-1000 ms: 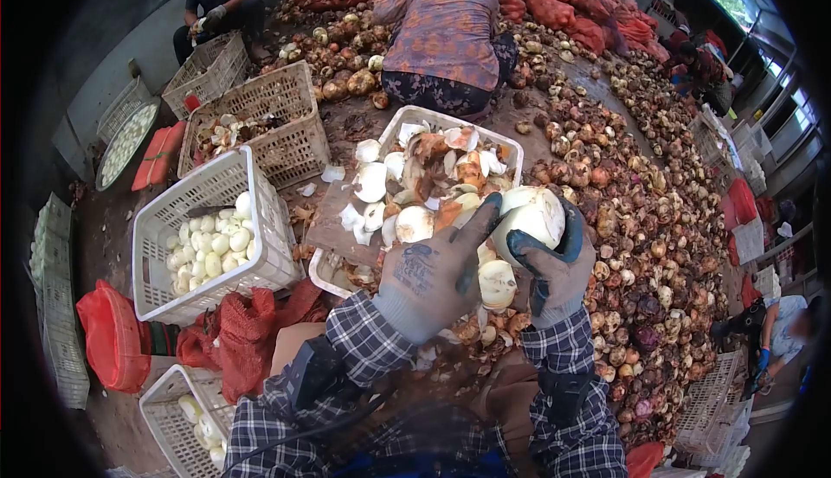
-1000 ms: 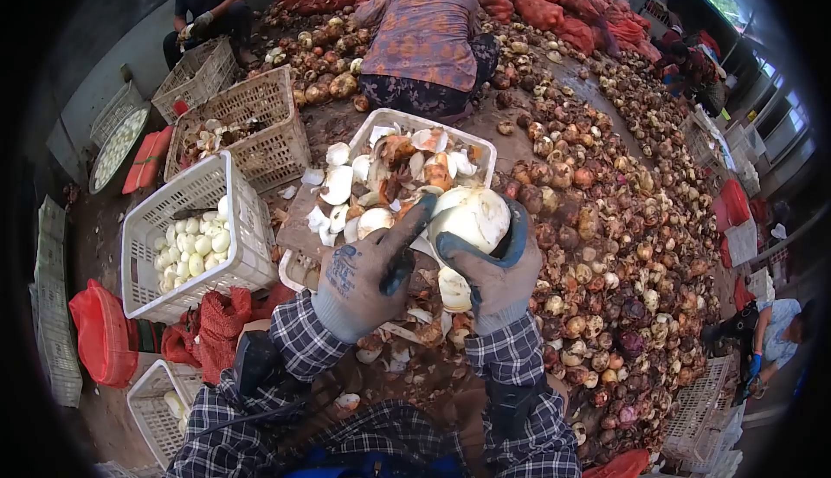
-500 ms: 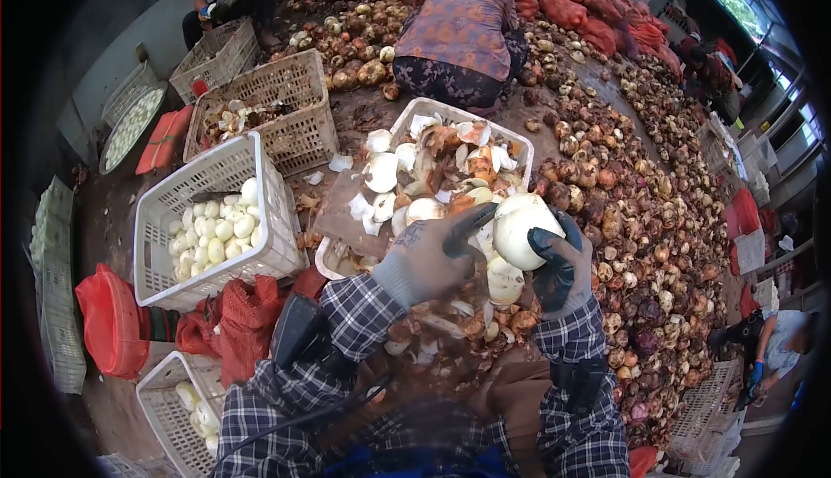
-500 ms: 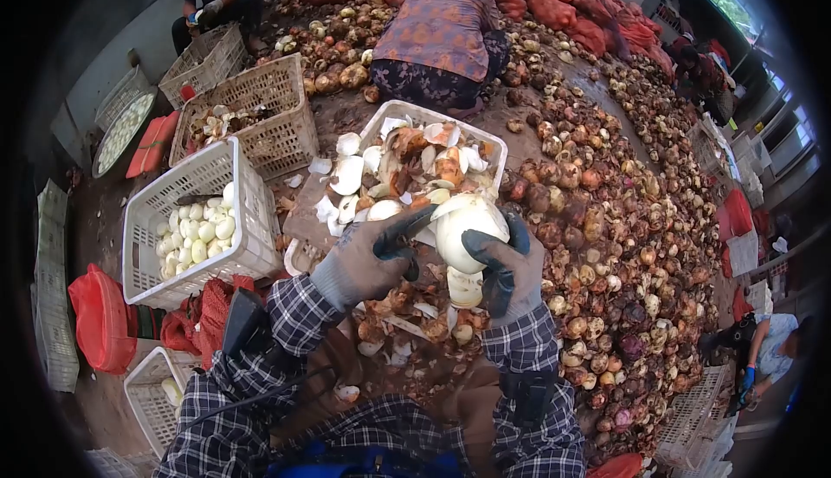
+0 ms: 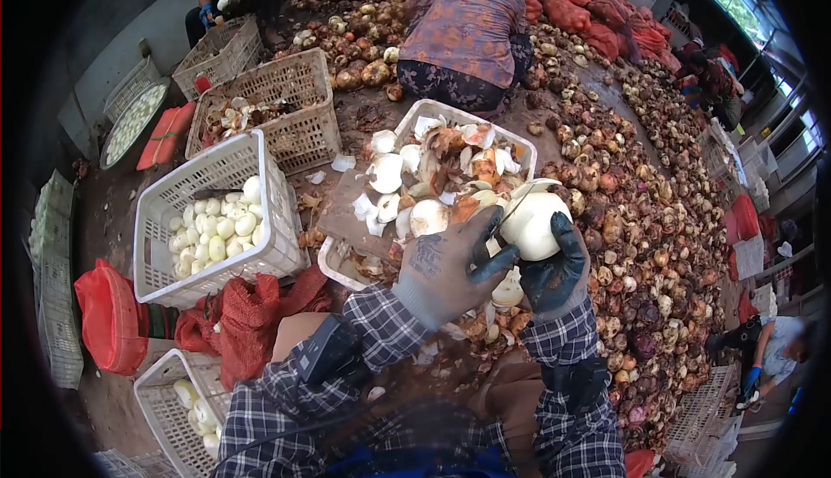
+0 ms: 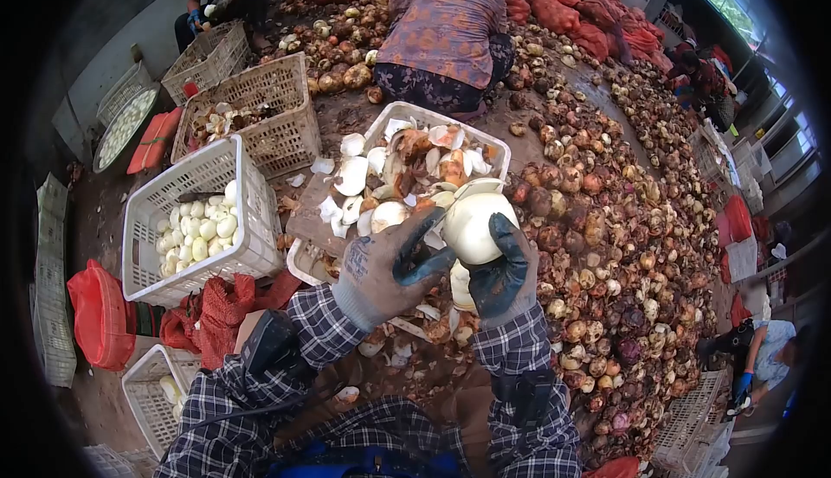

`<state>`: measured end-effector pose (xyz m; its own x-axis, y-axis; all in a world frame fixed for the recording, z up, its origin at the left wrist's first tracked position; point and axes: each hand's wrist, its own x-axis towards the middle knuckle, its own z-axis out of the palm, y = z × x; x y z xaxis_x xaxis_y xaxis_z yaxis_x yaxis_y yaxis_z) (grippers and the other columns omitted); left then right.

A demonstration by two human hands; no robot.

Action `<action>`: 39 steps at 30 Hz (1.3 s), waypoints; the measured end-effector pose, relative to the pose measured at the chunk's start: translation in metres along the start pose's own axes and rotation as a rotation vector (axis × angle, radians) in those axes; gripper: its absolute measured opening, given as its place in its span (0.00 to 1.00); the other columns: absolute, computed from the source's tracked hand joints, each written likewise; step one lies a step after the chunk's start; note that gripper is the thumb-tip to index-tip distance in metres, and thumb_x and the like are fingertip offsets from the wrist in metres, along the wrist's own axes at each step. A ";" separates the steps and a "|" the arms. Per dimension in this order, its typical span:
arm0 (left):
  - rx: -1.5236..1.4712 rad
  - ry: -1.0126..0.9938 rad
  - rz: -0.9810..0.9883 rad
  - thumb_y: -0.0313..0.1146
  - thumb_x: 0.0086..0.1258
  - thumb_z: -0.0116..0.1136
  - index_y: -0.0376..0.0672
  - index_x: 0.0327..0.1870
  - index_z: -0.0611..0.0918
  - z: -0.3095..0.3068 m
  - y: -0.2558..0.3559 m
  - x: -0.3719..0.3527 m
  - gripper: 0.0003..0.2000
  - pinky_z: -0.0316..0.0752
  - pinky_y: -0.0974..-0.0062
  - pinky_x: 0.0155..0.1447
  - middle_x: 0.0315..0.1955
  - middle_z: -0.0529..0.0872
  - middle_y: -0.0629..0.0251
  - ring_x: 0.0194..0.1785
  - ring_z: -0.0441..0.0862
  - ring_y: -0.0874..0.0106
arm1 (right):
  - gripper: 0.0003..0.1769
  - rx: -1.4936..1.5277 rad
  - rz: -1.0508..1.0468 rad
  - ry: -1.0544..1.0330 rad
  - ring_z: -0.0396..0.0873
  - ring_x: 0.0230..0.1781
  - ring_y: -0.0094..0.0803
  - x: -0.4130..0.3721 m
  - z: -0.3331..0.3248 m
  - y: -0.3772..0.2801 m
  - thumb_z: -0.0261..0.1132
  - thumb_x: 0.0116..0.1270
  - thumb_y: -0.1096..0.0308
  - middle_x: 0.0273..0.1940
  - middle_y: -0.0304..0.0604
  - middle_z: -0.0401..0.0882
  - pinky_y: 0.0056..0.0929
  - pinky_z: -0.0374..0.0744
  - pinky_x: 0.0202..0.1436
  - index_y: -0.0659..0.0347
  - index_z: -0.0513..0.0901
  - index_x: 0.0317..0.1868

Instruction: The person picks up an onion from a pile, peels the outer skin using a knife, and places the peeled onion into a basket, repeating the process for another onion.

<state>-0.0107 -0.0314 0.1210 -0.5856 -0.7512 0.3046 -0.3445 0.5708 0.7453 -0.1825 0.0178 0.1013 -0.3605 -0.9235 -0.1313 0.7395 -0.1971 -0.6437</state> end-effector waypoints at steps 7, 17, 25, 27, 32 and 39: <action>0.191 0.100 0.053 0.39 0.61 0.63 0.42 0.62 0.72 -0.002 -0.006 0.006 0.27 0.80 0.69 0.37 0.33 0.85 0.54 0.35 0.86 0.64 | 0.20 -0.121 -0.041 -0.009 0.81 0.47 0.35 -0.001 -0.002 0.007 0.61 0.60 0.73 0.46 0.48 0.79 0.33 0.82 0.51 0.73 0.75 0.52; 0.032 0.098 0.056 0.34 0.62 0.60 0.42 0.58 0.76 -0.005 -0.008 0.008 0.22 0.80 0.69 0.40 0.37 0.84 0.55 0.35 0.85 0.64 | 0.23 -0.137 -0.180 0.042 0.80 0.49 0.36 -0.009 0.010 0.010 0.61 0.63 0.69 0.49 0.50 0.78 0.33 0.81 0.53 0.74 0.72 0.56; 0.413 -0.102 0.049 0.38 0.61 0.60 0.48 0.67 0.64 0.011 0.004 -0.004 0.32 0.80 0.60 0.36 0.41 0.82 0.55 0.33 0.84 0.55 | 0.26 0.044 -0.203 0.058 0.78 0.52 0.43 -0.009 0.018 0.000 0.63 0.64 0.60 0.52 0.50 0.76 0.45 0.80 0.56 0.66 0.71 0.57; 0.417 -0.081 0.016 0.37 0.62 0.59 0.46 0.66 0.66 0.010 0.007 -0.003 0.30 0.80 0.59 0.37 0.40 0.83 0.53 0.33 0.84 0.55 | 0.25 0.047 -0.194 0.063 0.78 0.52 0.44 -0.011 0.020 0.000 0.63 0.64 0.59 0.52 0.51 0.76 0.45 0.80 0.56 0.66 0.71 0.57; -0.012 0.088 0.040 0.36 0.65 0.59 0.40 0.61 0.73 0.019 -0.016 0.004 0.24 0.79 0.66 0.43 0.38 0.84 0.52 0.37 0.84 0.62 | 0.23 -0.055 -0.202 0.004 0.78 0.53 0.39 -0.008 0.003 0.000 0.59 0.67 0.67 0.53 0.52 0.76 0.39 0.81 0.57 0.72 0.70 0.58; -0.868 -0.028 -0.302 0.43 0.68 0.59 0.33 0.52 0.78 -0.001 -0.019 0.024 0.21 0.73 0.81 0.35 0.31 0.83 0.66 0.30 0.76 0.82 | 0.27 -0.095 -0.147 -0.093 0.78 0.52 0.36 -0.008 0.003 0.002 0.62 0.60 0.68 0.52 0.51 0.77 0.36 0.79 0.57 0.73 0.72 0.58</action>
<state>-0.0181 -0.0607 0.1147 -0.5819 -0.8131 0.0180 0.1794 -0.1067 0.9780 -0.1765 0.0234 0.1036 -0.4032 -0.9144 0.0364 0.6241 -0.3039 -0.7198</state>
